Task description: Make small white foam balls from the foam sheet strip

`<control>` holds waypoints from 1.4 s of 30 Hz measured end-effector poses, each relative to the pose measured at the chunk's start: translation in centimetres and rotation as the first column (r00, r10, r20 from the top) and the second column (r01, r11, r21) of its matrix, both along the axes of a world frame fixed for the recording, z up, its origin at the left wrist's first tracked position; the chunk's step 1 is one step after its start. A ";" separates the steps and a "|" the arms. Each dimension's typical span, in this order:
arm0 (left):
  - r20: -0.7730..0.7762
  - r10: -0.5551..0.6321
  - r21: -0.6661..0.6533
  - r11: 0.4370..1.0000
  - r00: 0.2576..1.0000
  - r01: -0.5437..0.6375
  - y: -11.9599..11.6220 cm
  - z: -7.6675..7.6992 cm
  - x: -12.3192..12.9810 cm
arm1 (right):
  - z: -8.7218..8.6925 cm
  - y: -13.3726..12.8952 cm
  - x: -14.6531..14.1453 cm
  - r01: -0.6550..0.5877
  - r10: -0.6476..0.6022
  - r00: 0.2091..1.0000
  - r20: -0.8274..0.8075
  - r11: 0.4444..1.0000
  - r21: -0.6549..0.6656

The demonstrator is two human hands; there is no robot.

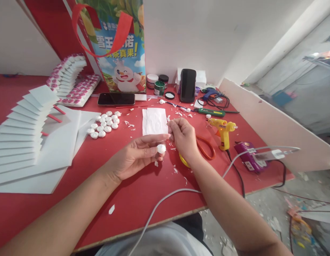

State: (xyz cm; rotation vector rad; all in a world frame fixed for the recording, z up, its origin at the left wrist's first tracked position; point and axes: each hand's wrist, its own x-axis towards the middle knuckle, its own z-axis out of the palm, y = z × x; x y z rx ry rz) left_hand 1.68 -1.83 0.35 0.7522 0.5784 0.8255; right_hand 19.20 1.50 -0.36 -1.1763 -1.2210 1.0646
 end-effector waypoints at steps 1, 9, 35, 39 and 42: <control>-0.006 0.034 -0.005 0.999 0.999 -0.034 0.1 -0.2 -0.1 | 0.1 0.1 0.0 -0.006 0.006 0.999 -0.044 1.000 -0.001; -0.138 0.203 -0.007 0.979 0.969 -0.206 1.4 -0.5 -0.7 | 1.8 -0.3 0.1 -0.024 0.011 0.975 -0.223 0.998 -0.057; -0.619 0.756 0.722 0.443 0.211 0.532 2.4 -0.8 -10.5 | 1.9 0.4 0.6 -0.056 0.039 0.946 -0.321 0.998 -0.042; -0.568 0.799 0.748 0.401 0.197 0.529 2.7 -1.7 -10.9 | 1.9 0.3 0.6 -0.019 0.014 0.964 -0.266 1.000 -0.014; -0.528 0.830 0.775 0.384 0.181 0.502 3.0 -2.0 -10.9 | 1.7 0.3 0.5 -0.001 0.000 0.975 -0.220 1.000 -0.004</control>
